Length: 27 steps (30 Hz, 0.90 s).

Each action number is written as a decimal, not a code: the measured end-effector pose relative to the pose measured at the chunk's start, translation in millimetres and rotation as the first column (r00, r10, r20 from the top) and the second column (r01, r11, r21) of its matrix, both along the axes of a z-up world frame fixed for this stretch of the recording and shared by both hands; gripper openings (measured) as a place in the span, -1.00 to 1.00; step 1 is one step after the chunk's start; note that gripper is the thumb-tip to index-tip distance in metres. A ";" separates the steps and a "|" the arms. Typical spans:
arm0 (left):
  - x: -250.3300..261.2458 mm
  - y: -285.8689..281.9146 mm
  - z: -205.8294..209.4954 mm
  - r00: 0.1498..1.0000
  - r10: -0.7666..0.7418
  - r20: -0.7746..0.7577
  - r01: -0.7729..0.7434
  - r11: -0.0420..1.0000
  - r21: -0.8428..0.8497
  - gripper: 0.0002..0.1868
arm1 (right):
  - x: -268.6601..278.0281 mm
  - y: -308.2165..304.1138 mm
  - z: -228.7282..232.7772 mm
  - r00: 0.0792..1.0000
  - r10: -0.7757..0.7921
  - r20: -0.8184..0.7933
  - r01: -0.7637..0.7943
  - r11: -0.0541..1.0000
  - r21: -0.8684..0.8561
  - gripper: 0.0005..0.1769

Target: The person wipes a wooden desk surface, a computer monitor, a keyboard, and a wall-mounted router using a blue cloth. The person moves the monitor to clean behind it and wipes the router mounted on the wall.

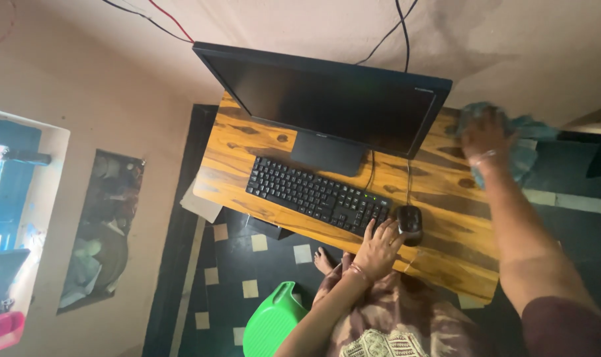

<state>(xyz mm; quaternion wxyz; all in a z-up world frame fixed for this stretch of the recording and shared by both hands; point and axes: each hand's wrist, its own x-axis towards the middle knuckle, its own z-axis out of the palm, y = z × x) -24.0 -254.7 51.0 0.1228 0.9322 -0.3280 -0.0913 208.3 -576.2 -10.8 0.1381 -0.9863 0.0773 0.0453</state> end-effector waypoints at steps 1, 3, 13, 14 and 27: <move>-2.4 0.7 1.5 1.000 -0.012 -0.007 0.012 1.000 0.008 -0.26 | -5.3 -8.3 1.0 1.000 -0.027 0.005 0.027 1.000 0.001 -0.37; -5.3 3.3 5.4 0.999 -0.025 -0.033 0.026 0.999 0.030 -0.23 | -16.1 -19.3 -2.2 0.996 -0.083 0.019 0.083 0.997 0.004 -0.37; 13.3 -0.8 6.4 0.999 -0.041 -0.007 0.041 0.998 0.053 -0.31 | -237.9 65.1 -21.7 0.988 0.146 -0.059 -0.157 0.938 -0.309 -0.34; 15.4 -3.4 7.1 0.998 -0.042 -0.045 0.044 0.997 0.056 -0.30 | -252.0 71.1 -14.7 0.986 0.144 -0.082 -0.163 0.927 -0.336 -0.36; 39.3 -94.4 12.5 0.944 -0.323 0.069 0.266 0.867 0.421 -0.08 | -32.7 -17.5 -36.8 0.999 0.016 -0.028 -0.020 0.984 -0.176 -0.33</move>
